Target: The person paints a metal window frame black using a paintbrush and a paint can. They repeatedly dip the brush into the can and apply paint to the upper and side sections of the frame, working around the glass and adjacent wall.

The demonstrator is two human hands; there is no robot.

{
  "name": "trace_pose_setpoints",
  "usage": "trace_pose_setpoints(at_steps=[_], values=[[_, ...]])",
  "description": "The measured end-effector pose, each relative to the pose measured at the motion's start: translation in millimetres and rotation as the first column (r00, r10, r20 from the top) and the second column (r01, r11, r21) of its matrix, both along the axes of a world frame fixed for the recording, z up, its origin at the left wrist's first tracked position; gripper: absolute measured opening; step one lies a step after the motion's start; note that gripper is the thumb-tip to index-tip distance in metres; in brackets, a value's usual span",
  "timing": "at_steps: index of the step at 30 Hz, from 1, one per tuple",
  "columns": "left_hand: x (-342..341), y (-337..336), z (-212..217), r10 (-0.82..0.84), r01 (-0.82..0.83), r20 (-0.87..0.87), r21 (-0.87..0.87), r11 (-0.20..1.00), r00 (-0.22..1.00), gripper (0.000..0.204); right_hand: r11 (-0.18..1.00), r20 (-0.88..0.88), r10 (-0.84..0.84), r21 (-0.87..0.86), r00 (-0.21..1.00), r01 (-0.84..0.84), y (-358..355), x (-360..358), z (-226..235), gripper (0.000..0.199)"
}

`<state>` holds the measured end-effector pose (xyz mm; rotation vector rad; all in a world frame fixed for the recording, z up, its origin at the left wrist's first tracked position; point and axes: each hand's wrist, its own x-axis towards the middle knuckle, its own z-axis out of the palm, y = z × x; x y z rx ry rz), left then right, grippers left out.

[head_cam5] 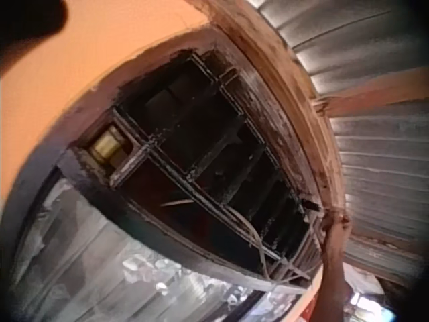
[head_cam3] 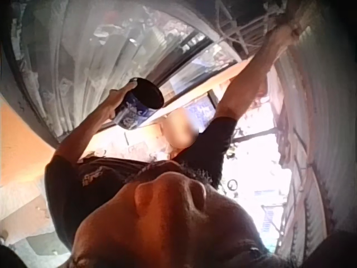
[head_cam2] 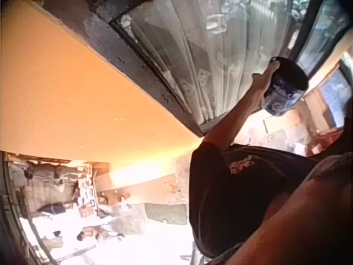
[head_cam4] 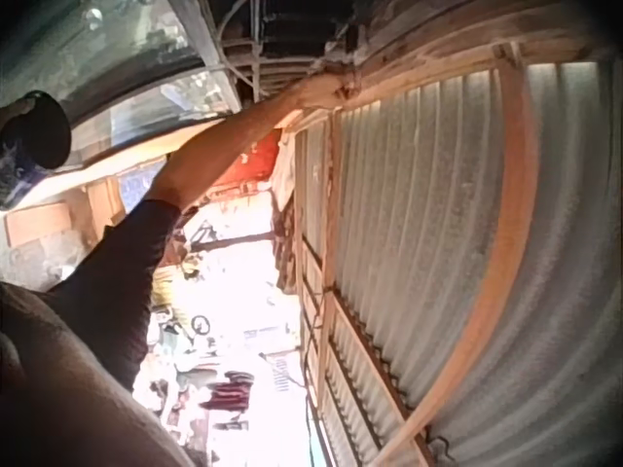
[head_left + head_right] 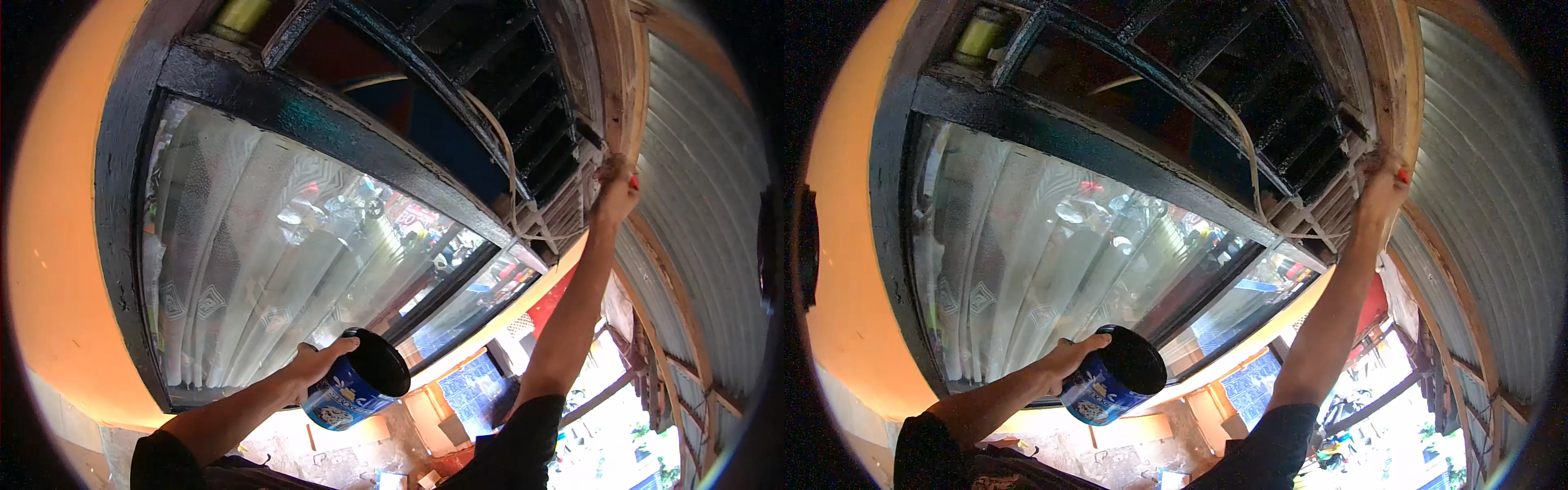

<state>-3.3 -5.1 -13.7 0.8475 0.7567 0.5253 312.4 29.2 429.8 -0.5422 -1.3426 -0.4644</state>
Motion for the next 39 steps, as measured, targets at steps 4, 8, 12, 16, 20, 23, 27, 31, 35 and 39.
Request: trace_pose_setpoints(at_steps=[4,8,12,16,20,23,27,31,35,39], values=[[2.5,-1.5,1.8,0.039,-0.040,-0.040,-0.025,0.999,0.998,0.126,0.985,-0.090,-0.157,0.055,0.983,0.163,20.7,17.3,-12.1,0.011],[1.7,1.4,-0.5,0.012,-0.013,-0.063,-0.008,1.000,0.998,0.122,0.844,-0.103,-0.479,0.217,0.872,0.490,30.4,-1.5,-24.1,0.016],[8.5,7.3,-9.2,0.035,-0.038,-0.070,-0.040,0.998,0.997,0.111,0.995,0.188,0.027,0.094,0.982,-0.045,28.3,-17.4,-31.8,0.014],[14.4,11.3,-22.2,0.099,-0.104,-0.141,-0.033,0.994,0.985,0.102,0.996,-0.125,0.068,0.069,0.990,-0.060,26.1,-5.2,-38.5,0.012],[13.0,14.9,-25.9,0.083,-0.087,-0.126,-0.024,0.996,0.988,0.100,0.987,-0.064,-0.096,0.124,0.993,0.104,30.8,11.3,-43.7,0.010],[11.1,15.2,-21.9,0.079,-0.082,-0.150,-0.020,0.996,0.986,0.099,0.967,0.013,-0.220,0.132,0.975,0.216,28.0,12.0,-45.1,0.009],[12.0,12.3,-19.5,0.123,-0.122,-0.166,0.017,0.992,0.978,0.099,0.881,0.246,-0.459,-0.001,0.854,0.474,8.5,5.9,-37.4,0.010],[15.6,14.6,-18.3,0.060,-0.062,-0.146,-0.010,0.998,0.987,0.104,0.829,0.323,-0.514,-0.051,0.795,0.557,-5.7,4.4,-17.5,0.012],[14.2,10.6,-11.9,0.001,-0.001,-0.090,0.004,1.000,0.996,0.116,0.880,0.273,-0.442,-0.056,0.855,0.472,8.6,3.4,9.1,0.014],[11.5,5.0,-3.6,-0.009,0.009,-0.087,-0.007,1.000,0.996,0.123,0.945,0.164,-0.321,-0.009,0.933,0.327,27.6,8.2,-3.4,0.018]])
